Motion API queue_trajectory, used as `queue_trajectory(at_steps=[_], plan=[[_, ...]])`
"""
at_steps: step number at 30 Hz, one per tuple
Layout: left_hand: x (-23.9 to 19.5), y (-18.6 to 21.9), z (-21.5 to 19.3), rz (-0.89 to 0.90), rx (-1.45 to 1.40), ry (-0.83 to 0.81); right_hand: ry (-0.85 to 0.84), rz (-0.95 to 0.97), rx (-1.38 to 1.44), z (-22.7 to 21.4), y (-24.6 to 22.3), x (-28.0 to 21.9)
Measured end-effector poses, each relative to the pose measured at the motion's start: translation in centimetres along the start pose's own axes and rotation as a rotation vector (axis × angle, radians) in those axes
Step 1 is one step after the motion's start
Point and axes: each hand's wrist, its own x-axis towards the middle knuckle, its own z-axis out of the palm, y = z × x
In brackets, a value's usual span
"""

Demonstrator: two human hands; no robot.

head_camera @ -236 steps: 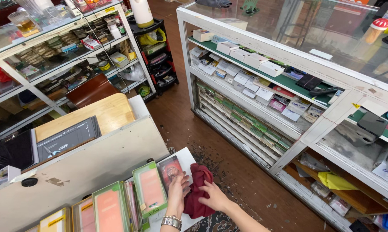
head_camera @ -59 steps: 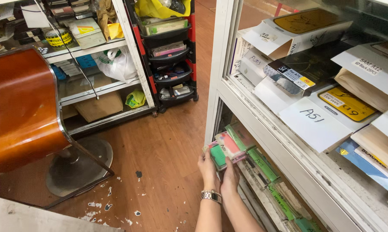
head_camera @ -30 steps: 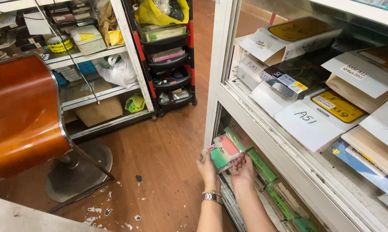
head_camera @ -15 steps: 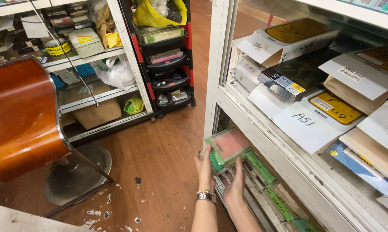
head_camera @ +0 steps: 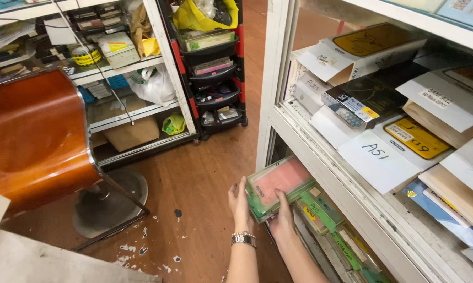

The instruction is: The person wipes the surface of small rectangular boxes with a red cloth, then stacks them on a glass display counter. The person repeats this process for multiple boxes, picking them up from a table and placing them on the counter.

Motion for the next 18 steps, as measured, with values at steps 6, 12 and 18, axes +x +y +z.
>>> queue_trajectory(at_steps=[6, 12, 18], plan=[[-1.0, 1.8, -0.6, 0.048, 0.206, -0.019, -0.053, 0.041, -0.041, 0.9, -0.9, -2.6], [-2.4, 0.6, 0.7, -0.023, 0.194, -0.003, -0.032, 0.092, -0.199, 0.5, -3.6, -3.7], [-1.4, -0.9, 0.7, -0.047, 0.070, -0.015, -0.075, 0.189, -0.187, -1.9, -10.1, -1.7]])
